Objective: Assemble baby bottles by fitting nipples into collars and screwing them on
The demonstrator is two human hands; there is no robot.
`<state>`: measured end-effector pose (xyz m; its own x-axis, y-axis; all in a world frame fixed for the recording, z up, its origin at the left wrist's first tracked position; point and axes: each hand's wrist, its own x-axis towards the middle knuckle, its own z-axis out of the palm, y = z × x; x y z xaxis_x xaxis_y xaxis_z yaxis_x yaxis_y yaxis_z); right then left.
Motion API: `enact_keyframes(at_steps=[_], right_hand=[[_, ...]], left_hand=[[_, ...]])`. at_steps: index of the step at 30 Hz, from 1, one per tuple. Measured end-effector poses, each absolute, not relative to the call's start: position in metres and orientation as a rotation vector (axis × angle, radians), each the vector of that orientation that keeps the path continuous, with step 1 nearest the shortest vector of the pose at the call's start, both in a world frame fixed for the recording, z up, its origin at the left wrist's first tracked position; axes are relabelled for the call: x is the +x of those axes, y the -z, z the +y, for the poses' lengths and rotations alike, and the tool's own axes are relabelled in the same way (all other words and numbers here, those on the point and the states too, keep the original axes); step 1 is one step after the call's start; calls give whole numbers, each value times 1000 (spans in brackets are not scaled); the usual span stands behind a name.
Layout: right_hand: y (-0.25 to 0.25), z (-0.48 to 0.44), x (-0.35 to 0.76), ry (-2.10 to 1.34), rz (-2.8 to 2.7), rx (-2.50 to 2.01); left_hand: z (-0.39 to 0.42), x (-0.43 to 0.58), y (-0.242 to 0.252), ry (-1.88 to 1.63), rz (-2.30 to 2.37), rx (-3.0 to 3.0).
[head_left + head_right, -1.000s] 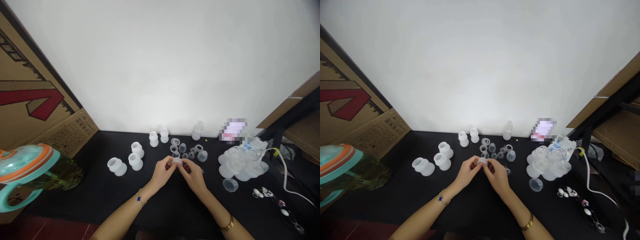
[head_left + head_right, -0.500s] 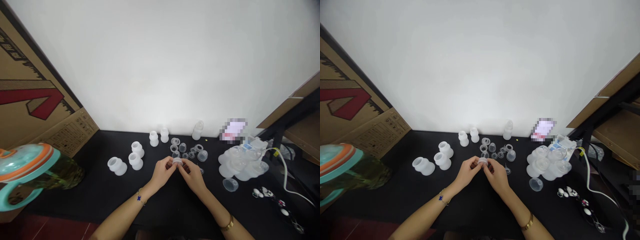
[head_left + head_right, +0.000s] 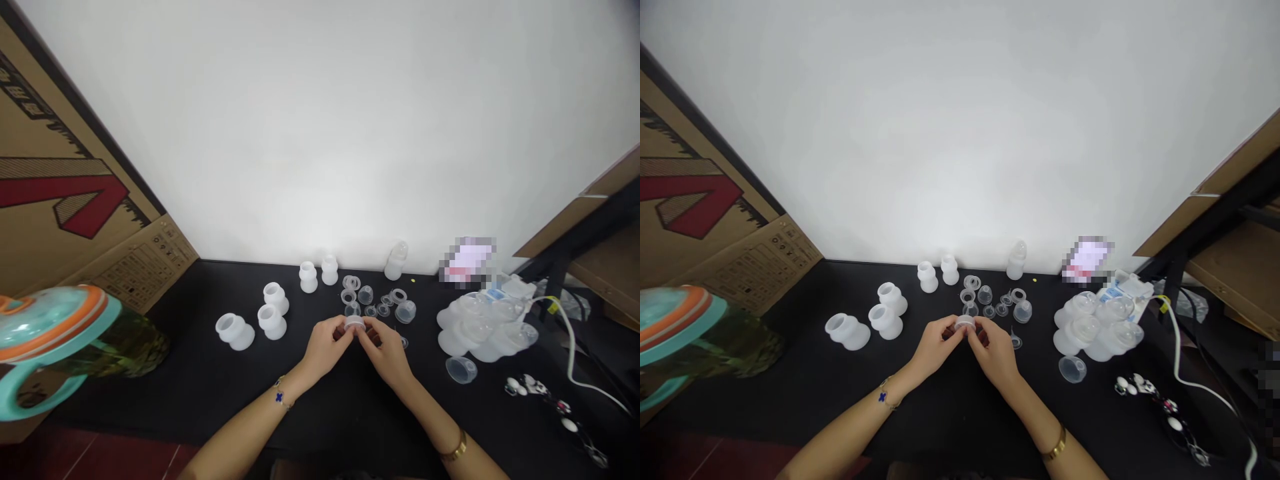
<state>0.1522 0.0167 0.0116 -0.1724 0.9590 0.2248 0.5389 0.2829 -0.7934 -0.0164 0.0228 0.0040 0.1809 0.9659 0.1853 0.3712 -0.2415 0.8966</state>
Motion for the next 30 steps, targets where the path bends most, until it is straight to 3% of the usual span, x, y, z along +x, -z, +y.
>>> enact_keyframes(at_steps=[30], right_hand=[[-11, 17, 152, -741, -1923, -1447]], left_hand=[[21, -15, -4, -941, 1401, 1913]])
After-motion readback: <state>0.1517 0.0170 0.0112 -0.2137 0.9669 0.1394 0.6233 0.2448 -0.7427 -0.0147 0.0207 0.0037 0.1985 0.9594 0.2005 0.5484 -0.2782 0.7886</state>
